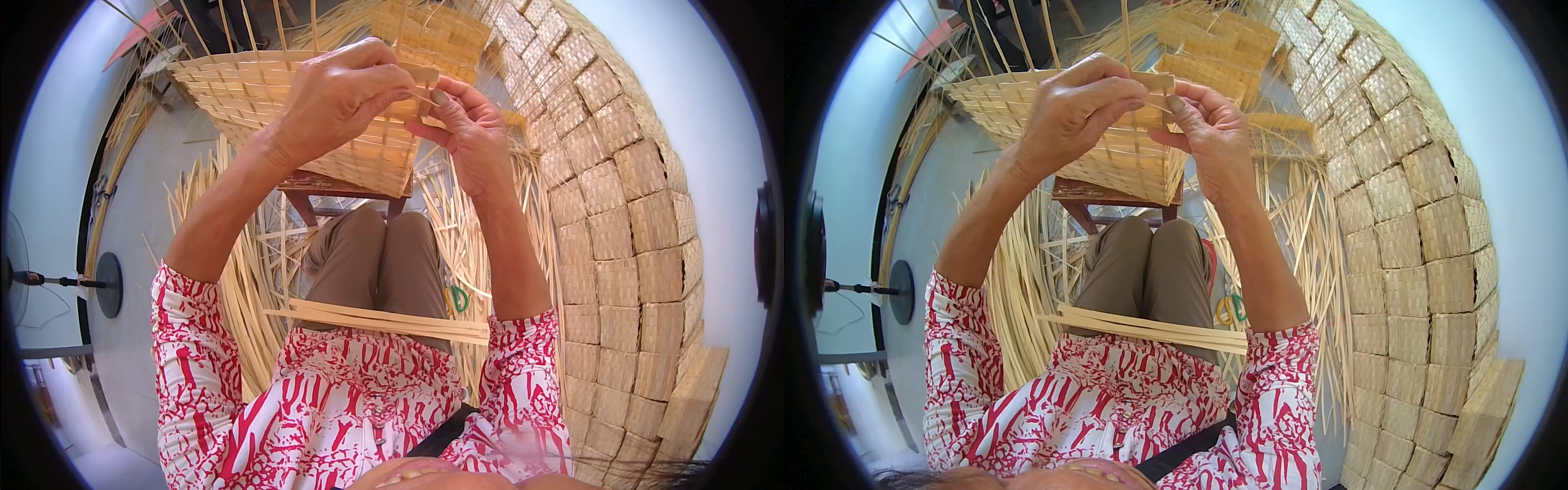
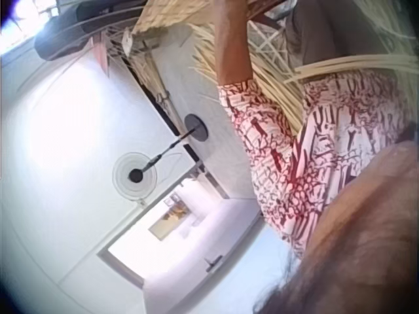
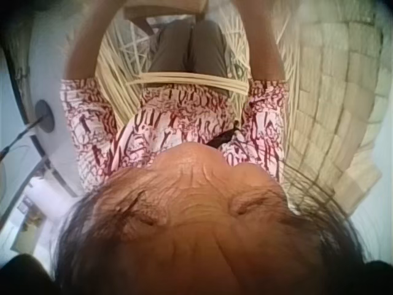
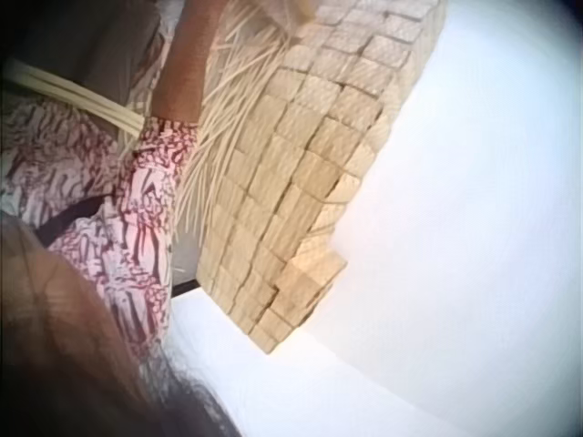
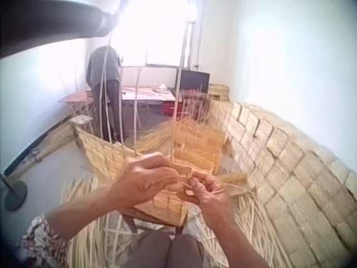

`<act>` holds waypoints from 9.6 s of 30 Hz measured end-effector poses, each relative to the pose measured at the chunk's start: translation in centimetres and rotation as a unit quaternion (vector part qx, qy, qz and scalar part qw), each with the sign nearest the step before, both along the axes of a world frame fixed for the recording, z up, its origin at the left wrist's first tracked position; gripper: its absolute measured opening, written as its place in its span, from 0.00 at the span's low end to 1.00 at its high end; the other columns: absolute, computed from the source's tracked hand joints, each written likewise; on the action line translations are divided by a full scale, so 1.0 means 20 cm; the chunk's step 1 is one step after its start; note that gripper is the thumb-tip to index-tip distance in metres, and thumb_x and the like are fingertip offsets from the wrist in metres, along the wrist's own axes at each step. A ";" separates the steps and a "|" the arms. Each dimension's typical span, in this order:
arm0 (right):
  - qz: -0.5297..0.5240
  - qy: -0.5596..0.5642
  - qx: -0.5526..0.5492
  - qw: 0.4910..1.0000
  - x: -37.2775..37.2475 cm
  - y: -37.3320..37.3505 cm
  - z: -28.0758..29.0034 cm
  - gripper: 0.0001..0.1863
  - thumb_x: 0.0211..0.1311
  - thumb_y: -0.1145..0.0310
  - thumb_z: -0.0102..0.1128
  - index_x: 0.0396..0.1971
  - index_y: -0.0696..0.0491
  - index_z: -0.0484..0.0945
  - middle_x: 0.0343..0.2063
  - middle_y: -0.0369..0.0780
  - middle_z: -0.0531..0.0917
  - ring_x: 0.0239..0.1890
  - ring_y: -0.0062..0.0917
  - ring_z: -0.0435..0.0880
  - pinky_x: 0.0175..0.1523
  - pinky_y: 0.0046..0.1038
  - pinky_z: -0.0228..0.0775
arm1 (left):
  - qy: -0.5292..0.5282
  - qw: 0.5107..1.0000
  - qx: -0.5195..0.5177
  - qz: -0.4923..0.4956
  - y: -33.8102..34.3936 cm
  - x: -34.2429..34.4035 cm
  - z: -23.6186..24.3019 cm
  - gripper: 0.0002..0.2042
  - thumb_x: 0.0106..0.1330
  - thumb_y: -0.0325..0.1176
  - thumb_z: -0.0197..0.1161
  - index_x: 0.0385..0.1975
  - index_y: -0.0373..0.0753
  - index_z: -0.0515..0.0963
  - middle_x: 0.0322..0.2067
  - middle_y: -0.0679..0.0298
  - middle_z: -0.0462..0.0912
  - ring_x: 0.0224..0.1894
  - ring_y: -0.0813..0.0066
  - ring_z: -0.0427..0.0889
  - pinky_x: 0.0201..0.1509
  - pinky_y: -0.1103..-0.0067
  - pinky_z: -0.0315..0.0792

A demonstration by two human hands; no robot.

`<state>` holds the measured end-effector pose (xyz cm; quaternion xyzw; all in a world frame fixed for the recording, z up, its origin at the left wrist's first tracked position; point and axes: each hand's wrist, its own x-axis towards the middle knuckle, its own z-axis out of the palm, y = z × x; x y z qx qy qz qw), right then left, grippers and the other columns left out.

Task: The person weaves a rectangular basket using thin bamboo strips, interlacing them through a pre-formed frame. They use shears to trim excess strip ends and continue adding new strips to build up the basket walls.

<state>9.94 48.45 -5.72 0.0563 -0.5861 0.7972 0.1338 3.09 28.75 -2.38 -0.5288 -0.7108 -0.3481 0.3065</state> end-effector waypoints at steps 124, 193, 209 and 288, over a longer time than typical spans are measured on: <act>-0.096 0.349 0.619 0.697 -0.19 -0.34 0.14 0.04 0.63 0.70 0.64 0.36 0.51 0.85 0.33 0.38 0.83 0.30 0.34 0.84 0.34 0.35 0.75 | -0.300 0.936 0.112 0.144 -0.38 0.03 -0.31 0.06 0.63 0.28 0.64 0.33 0.31 0.84 0.20 0.70 0.81 0.24 0.88 0.75 0.28 0.84 0.70; -0.176 0.301 0.645 0.680 -0.11 -0.30 0.13 0.05 0.53 0.73 0.66 0.27 0.49 0.77 0.26 0.37 0.78 0.25 0.35 0.81 0.28 0.36 0.70 | -0.072 0.949 -0.096 0.291 -0.24 -0.01 -0.10 0.06 0.69 0.35 0.57 0.35 0.41 0.77 0.24 0.51 0.83 0.30 0.48 0.84 0.31 0.58 0.75; -0.162 0.305 0.711 0.612 -0.10 -0.33 0.18 0.06 0.54 0.71 0.63 0.28 0.51 0.74 0.25 0.39 0.76 0.27 0.36 0.81 0.28 0.38 0.70 | -0.083 0.970 -0.016 0.228 -0.27 0.00 -0.12 0.10 0.73 0.39 0.54 0.34 0.41 0.78 0.22 0.53 0.80 0.29 0.47 0.80 0.32 0.58 0.71; -0.075 0.054 0.473 0.876 -0.12 -0.20 0.20 0.08 0.65 0.69 0.67 0.36 0.60 0.83 0.25 0.40 0.87 0.16 0.19 0.82 0.23 0.19 0.72 | -0.218 0.964 0.033 0.149 -0.20 0.01 -0.10 0.07 0.61 0.27 0.63 0.36 0.31 0.80 0.17 0.60 0.82 0.18 0.78 0.80 0.23 0.78 0.72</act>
